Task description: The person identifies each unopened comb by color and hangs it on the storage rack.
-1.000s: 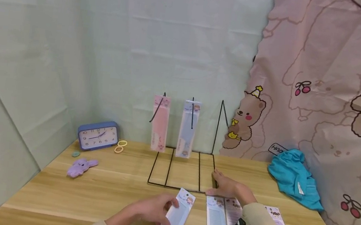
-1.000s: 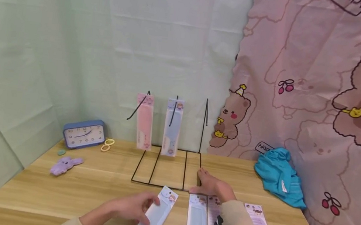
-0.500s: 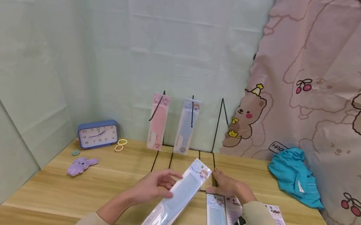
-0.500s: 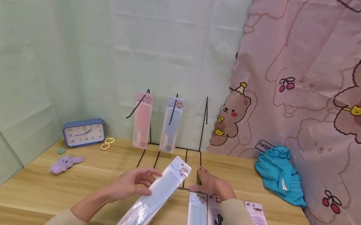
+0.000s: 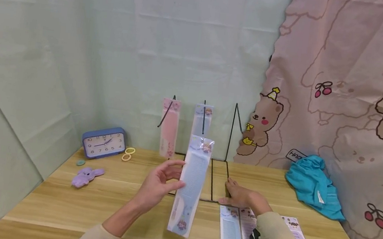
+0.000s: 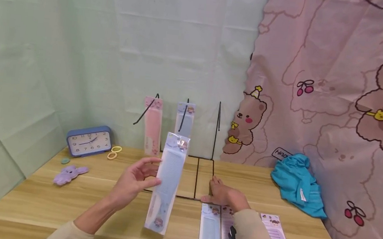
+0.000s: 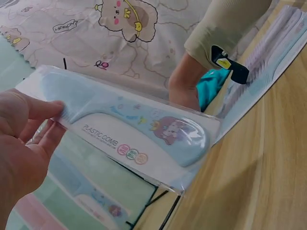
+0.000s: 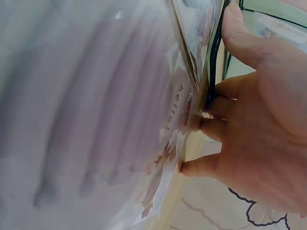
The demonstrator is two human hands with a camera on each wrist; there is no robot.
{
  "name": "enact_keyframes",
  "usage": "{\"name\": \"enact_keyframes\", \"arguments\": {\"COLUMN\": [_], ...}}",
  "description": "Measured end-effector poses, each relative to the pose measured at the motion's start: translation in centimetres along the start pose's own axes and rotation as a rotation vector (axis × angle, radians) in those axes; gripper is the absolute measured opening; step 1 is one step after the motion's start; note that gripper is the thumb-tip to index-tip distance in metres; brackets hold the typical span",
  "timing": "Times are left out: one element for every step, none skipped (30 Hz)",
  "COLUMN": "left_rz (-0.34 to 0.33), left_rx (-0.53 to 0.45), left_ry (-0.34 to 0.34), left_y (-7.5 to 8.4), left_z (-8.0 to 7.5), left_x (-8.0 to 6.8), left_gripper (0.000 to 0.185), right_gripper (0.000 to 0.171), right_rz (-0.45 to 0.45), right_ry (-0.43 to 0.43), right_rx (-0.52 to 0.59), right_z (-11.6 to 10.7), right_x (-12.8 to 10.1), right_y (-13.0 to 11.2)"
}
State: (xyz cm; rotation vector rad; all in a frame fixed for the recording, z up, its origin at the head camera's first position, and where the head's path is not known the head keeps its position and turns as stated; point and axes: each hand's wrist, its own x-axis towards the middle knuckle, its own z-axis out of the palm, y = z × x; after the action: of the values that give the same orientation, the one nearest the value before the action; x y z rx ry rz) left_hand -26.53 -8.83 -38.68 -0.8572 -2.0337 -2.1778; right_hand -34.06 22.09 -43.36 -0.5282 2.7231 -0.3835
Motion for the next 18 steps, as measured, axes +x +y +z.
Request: {"name": "enact_keyframes", "arguments": {"left_rz": [0.012, 0.027, 0.040, 0.051, 0.062, 0.067, 0.071, 0.074, 0.077, 0.080, 0.082, 0.086, 0.090, 0.094, 0.096, 0.096, 0.095, 0.090], "left_rx": [0.005, 0.010, 0.017, 0.021, 0.023, 0.023, 0.021, 0.020, 0.018, 0.018, 0.018, 0.019, 0.021, 0.024, 0.027, 0.026, 0.025, 0.029], "left_ry": [0.020, 0.036, 0.049, 0.058, 0.063, 0.065, 0.064, 0.064, 0.066, 0.068, 0.072, 0.076, 0.081, 0.086, 0.092, 0.098, 0.105, 0.113], "left_y": [0.0, 0.1, 0.1, 0.2, 0.2, 0.2, 0.3, 0.3, 0.3, 0.3, 0.3, 0.4, 0.4, 0.3, 0.3, 0.3, 0.2, 0.2], "left_z": [0.0, 0.1, 0.1, 0.1, 0.2, 0.2, 0.3, 0.4, 0.5, 0.6, 0.7, 0.8, 0.9, 0.9, 1.0, 1.1, 1.1, 1.2], "left_x": [0.0, 0.1, 0.1, 0.2, 0.3, 0.4, 0.5, 0.6, 0.7, 0.8, 0.8, 0.9, 0.9, 1.0, 1.0, 1.1, 1.2, 1.3], "left_gripper": [0.052, 0.052, 0.051, 0.052, 0.052, 0.052, 0.053, 0.053, 0.054, 0.055, 0.055, 0.055, 0.055, 0.055, 0.055, 0.055, 0.055, 0.054], "right_gripper": [0.091, 0.091, 0.091, 0.092, 0.092, 0.092, 0.092, 0.092, 0.092, 0.092, 0.092, 0.093, 0.093, 0.093, 0.092, 0.092, 0.092, 0.092], "right_rz": [0.000, 0.002, 0.001, 0.004, 0.003, 0.003, 0.008, 0.009, 0.009, 0.009, 0.007, 0.006, 0.004, 0.001, -0.001, -0.004, 0.000, 0.002], "right_ry": [-0.001, -0.002, -0.002, -0.003, -0.003, -0.003, -0.002, -0.002, -0.001, -0.001, -0.002, -0.004, -0.006, -0.008, -0.009, -0.010, -0.011, -0.008], "right_rx": [-0.002, -0.005, -0.005, -0.006, -0.004, -0.005, -0.005, -0.004, -0.004, -0.005, -0.006, -0.007, -0.006, -0.005, -0.006, -0.004, -0.003, -0.004], "right_z": [0.0, -0.1, -0.1, -0.1, -0.1, -0.1, -0.1, -0.1, -0.1, -0.1, -0.1, -0.1, -0.1, -0.1, -0.1, -0.1, -0.1, -0.1], "right_x": [0.0, 0.0, 0.0, 0.1, 0.1, 0.1, 0.0, 0.0, 0.1, 0.1, 0.1, 0.1, 0.0, 0.1, 0.0, 0.0, 0.0, 0.0], "right_y": [0.0, 0.0, 0.1, 0.1, 0.1, 0.1, 0.1, 0.1, 0.1, 0.2, 0.2, 0.2, 0.2, 0.2, 0.2, 0.2, 0.2, 0.2]}}
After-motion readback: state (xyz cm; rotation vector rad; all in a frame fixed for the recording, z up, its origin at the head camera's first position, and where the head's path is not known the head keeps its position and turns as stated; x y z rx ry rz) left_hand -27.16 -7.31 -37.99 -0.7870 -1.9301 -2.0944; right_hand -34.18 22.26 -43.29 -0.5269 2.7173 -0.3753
